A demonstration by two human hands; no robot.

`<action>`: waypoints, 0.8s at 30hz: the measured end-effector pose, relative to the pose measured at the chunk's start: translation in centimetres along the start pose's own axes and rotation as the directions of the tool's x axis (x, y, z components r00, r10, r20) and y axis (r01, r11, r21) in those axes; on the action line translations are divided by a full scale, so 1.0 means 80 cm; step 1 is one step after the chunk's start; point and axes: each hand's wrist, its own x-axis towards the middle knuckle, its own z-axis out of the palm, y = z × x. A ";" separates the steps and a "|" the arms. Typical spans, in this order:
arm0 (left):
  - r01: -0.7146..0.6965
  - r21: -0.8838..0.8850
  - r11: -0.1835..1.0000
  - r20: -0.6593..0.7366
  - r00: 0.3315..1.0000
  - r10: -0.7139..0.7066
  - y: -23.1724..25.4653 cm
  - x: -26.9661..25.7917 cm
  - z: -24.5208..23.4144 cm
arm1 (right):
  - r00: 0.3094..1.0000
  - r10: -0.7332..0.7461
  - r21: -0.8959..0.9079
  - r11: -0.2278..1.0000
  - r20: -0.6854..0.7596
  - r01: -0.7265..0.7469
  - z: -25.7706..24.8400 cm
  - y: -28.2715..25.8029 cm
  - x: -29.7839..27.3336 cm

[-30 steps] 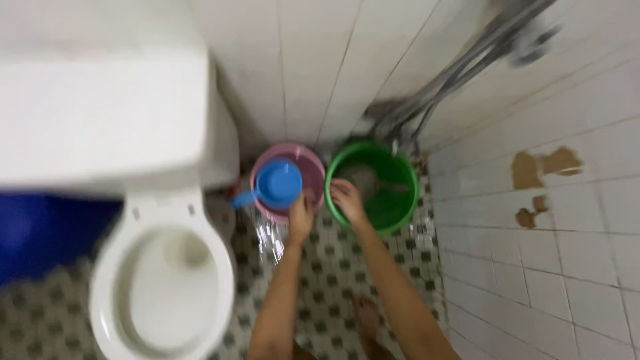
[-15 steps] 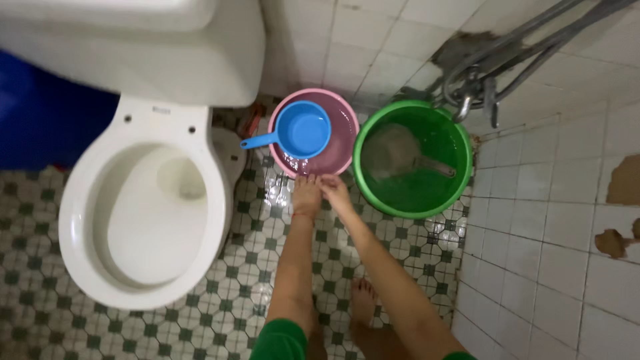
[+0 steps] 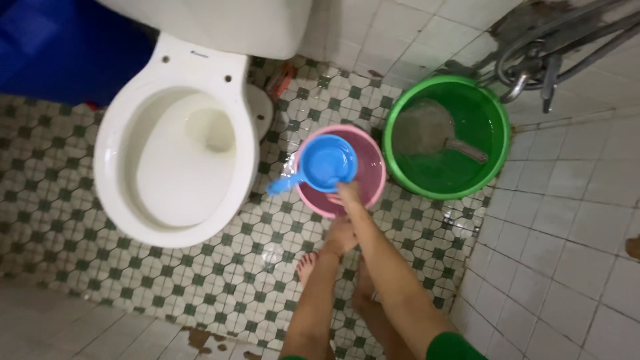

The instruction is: The person washes their hands using a ladle and water from a green bucket, then pours water from a blue scoop into the toilet bowl. They open a sachet of cleaning powder and pour it into the toilet, then organize items on a shelf above the sink. The person rinses a pink plastic basket in the green bucket and places it on the shelf. They pour liquid from a white bottle into the toilet and place it back. Finally, they rinse two black sponges in the green bucket and place them on the shelf.

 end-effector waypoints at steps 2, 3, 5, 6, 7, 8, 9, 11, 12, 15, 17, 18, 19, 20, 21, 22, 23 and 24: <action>0.143 -0.249 0.958 -0.001 0.989 -0.148 0.013 -0.041 -0.005 | 0.969 -0.126 -0.316 0.947 -0.211 0.054 -0.035 0.013 -0.007; 0.207 -0.218 0.954 -0.047 0.974 -0.222 0.016 -0.056 -0.013 | 0.921 -0.243 -0.536 0.843 -0.305 0.045 -0.051 0.019 -0.011; 0.336 -0.174 0.926 -0.135 0.923 -0.360 0.024 -0.077 -0.032 | 0.885 -0.361 -0.363 0.899 -0.295 0.246 -0.077 0.038 -0.023; 0.310 -0.164 0.936 -0.242 0.907 -0.343 0.028 -0.077 -0.043 | 0.856 -0.421 -0.268 0.898 -0.301 0.348 -0.085 0.045 -0.028; 0.285 -0.152 0.946 -0.346 0.881 -0.321 0.032 -0.077 -0.054 | 0.906 -0.357 -0.241 0.922 -0.228 0.302 -0.089 0.055 -0.033; 0.263 -0.136 0.955 -0.447 0.844 -0.296 0.036 -0.075 -0.061 | 0.946 -0.287 -0.220 0.943 -0.150 0.252 -0.090 0.068 -0.039; 0.249 -0.081 0.965 -0.516 0.818 -0.254 0.039 -0.064 -0.067 | 0.977 -0.102 -0.172 0.983 -0.188 0.070 -0.092 0.078 -0.040; 0.238 0.040 0.971 -0.633 0.758 -0.159 0.034 -0.035 -0.073 | 0.972 0.132 -0.126 0.979 -0.196 -0.159 -0.094 0.099 -0.040; 0.397 0.034 0.917 -0.468 0.817 -0.336 0.025 -0.022 -0.073 | 0.972 0.149 -0.128 0.977 -0.181 -0.173 -0.095 0.110 -0.040; 0.695 0.023 0.719 -0.121 0.716 -0.688 -0.010 0.003 -0.045 | 0.980 0.121 -0.202 0.968 -0.158 -0.152 -0.109 0.124 -0.031; 0.725 -0.172 0.667 -0.142 0.651 -0.745 -0.042 0.010 -0.014 | 0.987 0.057 -0.318 0.942 -0.153 -0.104 -0.120 0.118 -0.020; 0.735 -0.207 0.645 -0.128 0.633 -0.763 -0.061 0.011 0.002 | 0.989 0.009 -0.394 0.917 -0.149 -0.067 -0.116 0.114 -0.010; 0.744 -0.243 0.623 -0.113 0.616 -0.780 -0.077 0.008 0.018 | 0.990 -0.041 -0.471 0.882 -0.137 -0.028 -0.113 0.109 -0.002; 0.756 -0.273 0.595 -0.087 0.596 -0.798 -0.090 0.003 0.035 | 0.988 -0.084 -0.545 0.839 -0.129 0.000 -0.113 0.111 -0.002; 0.756 -0.328 0.567 -0.103 0.568 -0.817 -0.104 0.003 0.047 | 0.985 -0.131 -0.616 0.787 -0.111 0.036 -0.112 0.112 -0.002; 0.754 -0.383 0.533 -0.112 0.535 -0.837 -0.110 -0.004 0.059 | 0.981 -0.173 -0.685 0.725 -0.085 0.069 -0.114 0.117 -0.009; 0.749 -0.436 0.499 -0.120 0.501 -0.857 -0.109 -0.018 0.067 | 0.976 -0.208 -0.742 0.664 -0.060 0.096 -0.116 0.121 -0.020; 0.761 -0.412 0.500 -0.148 0.486 -0.861 -0.108 -0.017 0.067 | 0.967 -0.253 -0.776 0.616 -0.029 0.138 -0.114 0.112 -0.022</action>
